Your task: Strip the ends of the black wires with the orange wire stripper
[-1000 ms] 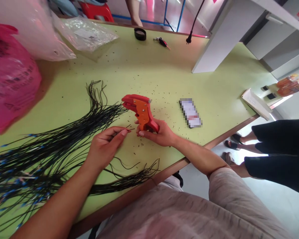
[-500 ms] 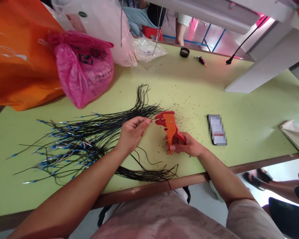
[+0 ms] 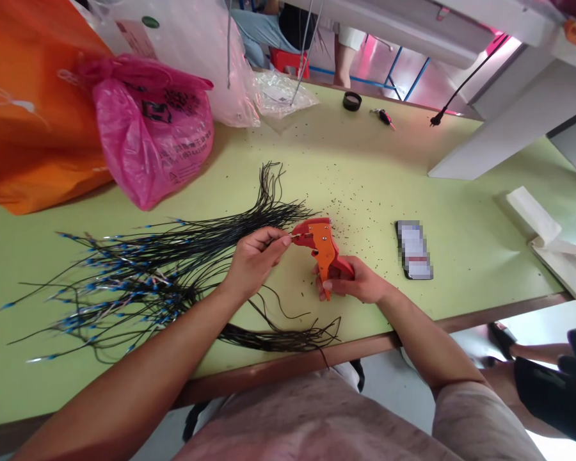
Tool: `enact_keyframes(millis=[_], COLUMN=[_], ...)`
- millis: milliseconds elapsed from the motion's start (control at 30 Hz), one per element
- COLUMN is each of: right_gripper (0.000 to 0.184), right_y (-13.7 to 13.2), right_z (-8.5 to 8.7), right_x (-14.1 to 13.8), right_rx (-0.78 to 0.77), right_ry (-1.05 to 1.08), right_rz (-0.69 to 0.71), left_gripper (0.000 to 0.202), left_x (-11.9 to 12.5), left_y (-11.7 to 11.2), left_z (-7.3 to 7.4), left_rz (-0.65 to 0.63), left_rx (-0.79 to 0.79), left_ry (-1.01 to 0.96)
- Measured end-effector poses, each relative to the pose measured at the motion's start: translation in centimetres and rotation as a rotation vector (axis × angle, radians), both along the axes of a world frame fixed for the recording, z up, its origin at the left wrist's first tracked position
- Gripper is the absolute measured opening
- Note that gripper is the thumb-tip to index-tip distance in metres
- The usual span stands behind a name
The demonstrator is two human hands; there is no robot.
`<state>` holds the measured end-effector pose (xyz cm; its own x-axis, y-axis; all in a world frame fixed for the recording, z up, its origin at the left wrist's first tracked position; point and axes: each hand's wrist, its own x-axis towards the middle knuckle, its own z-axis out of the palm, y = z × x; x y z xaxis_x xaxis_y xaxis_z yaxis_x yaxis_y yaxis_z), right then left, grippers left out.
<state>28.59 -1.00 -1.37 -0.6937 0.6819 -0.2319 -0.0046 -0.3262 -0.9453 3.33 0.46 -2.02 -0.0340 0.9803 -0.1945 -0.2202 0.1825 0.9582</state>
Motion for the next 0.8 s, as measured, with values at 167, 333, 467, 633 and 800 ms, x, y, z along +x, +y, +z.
enact_keyframes(millis=[167,333,467,633,800], right_gripper=[0.042,0.042,0.043,0.042,0.047], right_y=[-0.3,-0.5,-0.7,-1.1,-1.5], right_z=[0.0,-0.2,0.0,0.0,-0.2], right_x=[-0.4,-0.8,-1.0,-1.2,-1.5], right_rx=[-0.027,-0.017,0.0,0.071,0.123], right_ry=[-0.011,-0.013,-0.043,-0.102,-0.198], right_rz=[-0.045,-0.073,-0.108,-0.129,-0.243], left_gripper=[0.026,0.021,0.023,0.025,0.027], left_x=[0.0,0.0,0.3,0.7,0.9], left_y=[-0.1,-0.2,-0.3,-0.4,-0.7], left_z=[0.2,0.4,0.7,1.0,1.2], left_rz=[-0.028,-0.029,-0.016,0.019,0.014], left_rx=[0.027,0.055,0.065,0.079,0.084], left_ry=[0.026,0.066,0.067,0.055,0.081])
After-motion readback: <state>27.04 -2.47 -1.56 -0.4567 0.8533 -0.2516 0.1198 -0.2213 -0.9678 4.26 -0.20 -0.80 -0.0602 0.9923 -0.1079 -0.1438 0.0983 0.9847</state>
